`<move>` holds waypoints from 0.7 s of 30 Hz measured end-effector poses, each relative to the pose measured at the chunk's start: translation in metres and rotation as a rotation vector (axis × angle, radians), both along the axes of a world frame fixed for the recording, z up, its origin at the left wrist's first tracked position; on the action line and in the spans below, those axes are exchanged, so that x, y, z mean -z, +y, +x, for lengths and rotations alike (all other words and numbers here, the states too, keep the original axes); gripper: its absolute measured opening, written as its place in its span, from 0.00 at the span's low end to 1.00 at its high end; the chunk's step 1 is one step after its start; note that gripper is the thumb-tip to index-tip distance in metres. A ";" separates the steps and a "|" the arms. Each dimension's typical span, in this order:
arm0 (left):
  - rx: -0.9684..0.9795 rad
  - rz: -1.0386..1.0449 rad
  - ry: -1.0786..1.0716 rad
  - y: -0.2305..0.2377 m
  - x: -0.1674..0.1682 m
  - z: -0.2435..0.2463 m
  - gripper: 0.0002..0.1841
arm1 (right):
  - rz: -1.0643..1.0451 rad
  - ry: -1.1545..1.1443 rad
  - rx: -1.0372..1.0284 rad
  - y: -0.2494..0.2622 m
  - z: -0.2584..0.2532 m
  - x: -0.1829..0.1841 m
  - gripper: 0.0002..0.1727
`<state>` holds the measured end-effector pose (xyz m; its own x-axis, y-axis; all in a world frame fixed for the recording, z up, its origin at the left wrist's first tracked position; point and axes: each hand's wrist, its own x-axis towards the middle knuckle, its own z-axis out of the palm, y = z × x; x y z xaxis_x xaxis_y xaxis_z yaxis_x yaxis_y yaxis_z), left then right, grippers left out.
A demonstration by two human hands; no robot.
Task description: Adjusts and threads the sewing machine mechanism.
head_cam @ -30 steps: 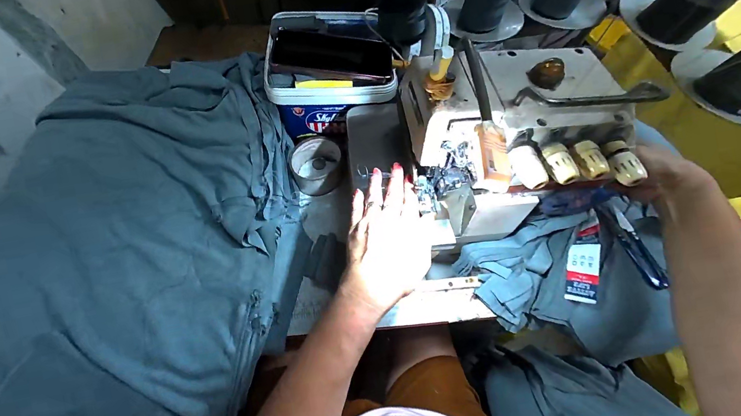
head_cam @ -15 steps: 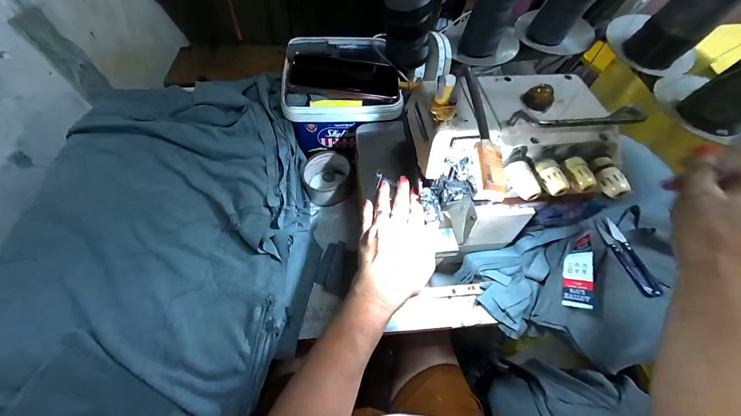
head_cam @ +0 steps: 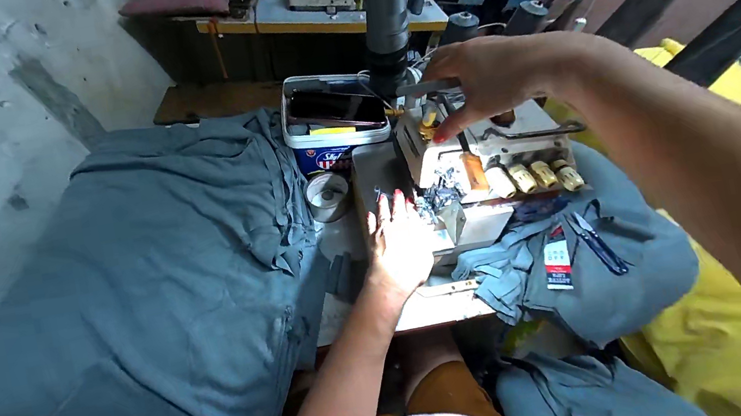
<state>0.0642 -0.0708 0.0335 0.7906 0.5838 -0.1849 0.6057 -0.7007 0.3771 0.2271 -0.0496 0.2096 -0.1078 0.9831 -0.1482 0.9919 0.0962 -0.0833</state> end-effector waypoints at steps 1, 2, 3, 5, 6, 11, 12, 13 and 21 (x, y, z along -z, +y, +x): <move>0.001 0.006 -0.015 0.000 0.001 -0.001 0.29 | -0.080 -0.065 -0.008 0.007 -0.005 -0.001 0.30; 0.001 0.007 -0.020 0.000 0.002 -0.002 0.29 | -0.136 -0.122 -0.020 0.012 -0.010 -0.002 0.26; 0.004 0.014 -0.018 0.000 0.003 -0.002 0.29 | -0.174 -0.167 -0.031 0.015 -0.013 -0.002 0.23; 0.001 0.024 -0.032 0.000 0.006 -0.002 0.30 | -0.225 -0.236 -0.040 0.016 -0.020 -0.005 0.21; -0.005 0.022 -0.042 0.000 0.006 -0.002 0.30 | -0.254 -0.281 -0.043 0.016 -0.024 -0.008 0.22; -0.042 -0.008 -0.067 -0.001 0.005 -0.002 0.30 | -0.291 -0.434 -0.073 0.026 -0.029 -0.009 0.20; -0.048 0.009 -0.090 -0.001 0.008 -0.002 0.30 | -0.286 -0.457 -0.078 0.027 -0.031 -0.009 0.18; -0.057 0.024 -0.119 -0.002 0.012 -0.001 0.29 | -0.278 -0.480 -0.089 0.027 -0.032 -0.009 0.17; -0.100 0.170 -0.229 -0.005 0.031 0.003 0.29 | -0.074 -0.508 -0.097 0.008 -0.033 0.002 0.17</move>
